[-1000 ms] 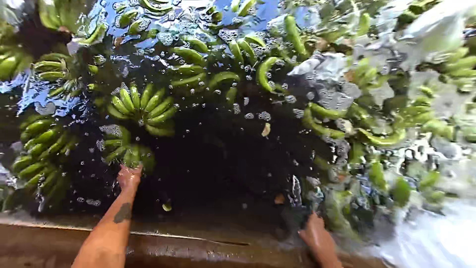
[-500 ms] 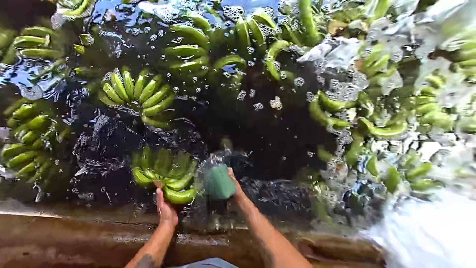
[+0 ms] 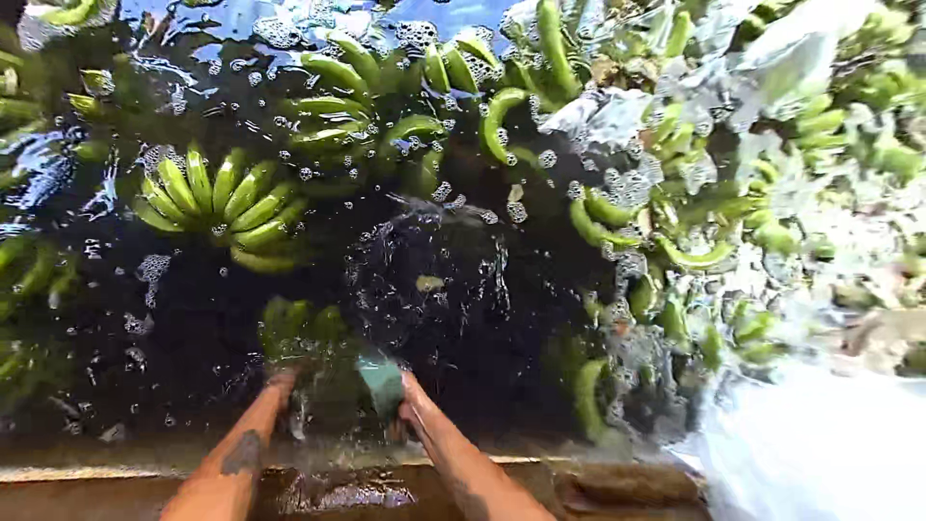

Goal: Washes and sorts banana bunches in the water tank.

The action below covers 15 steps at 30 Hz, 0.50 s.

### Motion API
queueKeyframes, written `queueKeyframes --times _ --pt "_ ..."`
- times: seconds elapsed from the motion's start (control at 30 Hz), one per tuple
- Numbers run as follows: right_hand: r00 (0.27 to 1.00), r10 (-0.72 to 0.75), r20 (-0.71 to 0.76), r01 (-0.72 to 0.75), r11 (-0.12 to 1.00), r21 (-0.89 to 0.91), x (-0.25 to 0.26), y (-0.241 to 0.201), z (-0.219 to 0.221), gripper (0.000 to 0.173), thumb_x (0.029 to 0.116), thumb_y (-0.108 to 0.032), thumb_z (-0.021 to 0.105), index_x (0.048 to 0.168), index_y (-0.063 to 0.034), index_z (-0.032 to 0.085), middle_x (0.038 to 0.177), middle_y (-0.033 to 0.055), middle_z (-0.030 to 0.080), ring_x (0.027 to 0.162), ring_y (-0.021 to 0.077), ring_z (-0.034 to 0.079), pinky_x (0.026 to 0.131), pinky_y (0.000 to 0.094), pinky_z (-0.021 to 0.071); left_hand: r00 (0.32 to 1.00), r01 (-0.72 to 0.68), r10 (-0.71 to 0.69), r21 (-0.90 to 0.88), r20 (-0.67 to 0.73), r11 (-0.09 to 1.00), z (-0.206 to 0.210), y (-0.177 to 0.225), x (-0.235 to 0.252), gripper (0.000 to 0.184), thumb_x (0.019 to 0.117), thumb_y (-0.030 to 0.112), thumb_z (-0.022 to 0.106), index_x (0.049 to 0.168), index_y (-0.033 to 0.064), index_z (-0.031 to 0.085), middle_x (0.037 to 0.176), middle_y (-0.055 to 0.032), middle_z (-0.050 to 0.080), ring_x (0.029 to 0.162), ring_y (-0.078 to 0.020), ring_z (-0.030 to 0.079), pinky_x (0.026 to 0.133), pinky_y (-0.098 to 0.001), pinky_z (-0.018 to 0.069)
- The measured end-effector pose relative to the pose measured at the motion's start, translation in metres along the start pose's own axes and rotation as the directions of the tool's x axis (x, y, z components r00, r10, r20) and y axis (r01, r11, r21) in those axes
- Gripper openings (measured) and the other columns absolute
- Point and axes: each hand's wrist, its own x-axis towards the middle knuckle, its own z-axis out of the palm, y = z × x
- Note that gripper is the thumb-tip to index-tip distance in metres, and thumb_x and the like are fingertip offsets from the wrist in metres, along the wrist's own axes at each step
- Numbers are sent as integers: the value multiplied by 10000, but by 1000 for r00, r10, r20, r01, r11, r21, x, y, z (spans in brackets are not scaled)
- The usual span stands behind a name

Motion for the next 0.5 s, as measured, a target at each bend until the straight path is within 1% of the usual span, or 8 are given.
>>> queueKeyframes --times 0.07,0.13,0.2,0.23,0.3,0.37,0.43,0.5 --pt "993 -101 56 88 974 209 -22 2 -5 339 1102 -277 359 1150 -66 620 910 71 695 815 163 673 716 376 579 1000 -18 19 -90 5 996 -5 15 -11 542 1046 246 589 1485 -29 429 1445 -271 511 1311 -372 524 1077 -534 446" --pt "959 -252 131 197 923 331 -51 -13 -22 379 1089 -311 296 1107 -119 622 870 30 714 775 132 693 671 330 596 997 -66 75 -324 14 944 -3 28 -26 482 1062 238 541 1466 -2 432 1351 -238 560 1171 -314 577 958 -498 501" --pt "923 -376 80 341 897 282 -89 -34 -52 323 1071 -258 326 1089 -130 622 835 -1 704 732 97 681 633 298 588 980 -126 183 -460 81 879 2 36 -35 472 1067 233 522 1468 -1 443 1360 -218 573 1186 -283 589 984 -481 508" --pt "896 -444 20 431 879 205 -110 -43 -70 269 1058 -215 353 1075 -140 610 820 -25 683 721 72 661 631 281 572 974 -122 202 -515 102 848 10 43 -42 437 1054 244 532 1421 8 496 1286 -190 619 1120 -258 622 935 -467 537" --pt "792 -596 -135 608 790 77 -161 -56 -105 220 1049 -205 455 1122 -87 625 825 2 649 702 78 631 628 277 560 971 -49 186 -638 150 769 29 58 -48 357 1024 248 564 1304 27 571 1102 -152 682 952 -244 678 802 -465 584" --pt "696 -685 -214 717 649 256 -207 -62 -147 225 1005 -339 565 1042 -145 672 818 -4 717 698 76 689 618 244 589 950 6 202 -662 237 749 41 63 -49 332 1026 254 561 1275 36 582 1056 -139 680 920 -245 671 789 -469 577" --pt "538 -801 -261 842 498 207 -255 -70 -181 234 1061 -258 456 1007 -154 658 848 -27 741 760 52 711 700 201 601 911 -48 287 -614 297 788 44 70 -47 325 1018 197 561 1296 29 569 1071 -148 695 944 -247 690 810 -460 587" --pt "401 -875 -269 910 416 5 -300 -79 -222 244 1038 -146 458 963 -177 689 826 -71 735 752 19 692 724 173 572 910 -146 320 -519 265 842 40 73 -44 435 959 111 653 1353 -5 510 1126 -184 684 990 -268 694 848 -465 592"
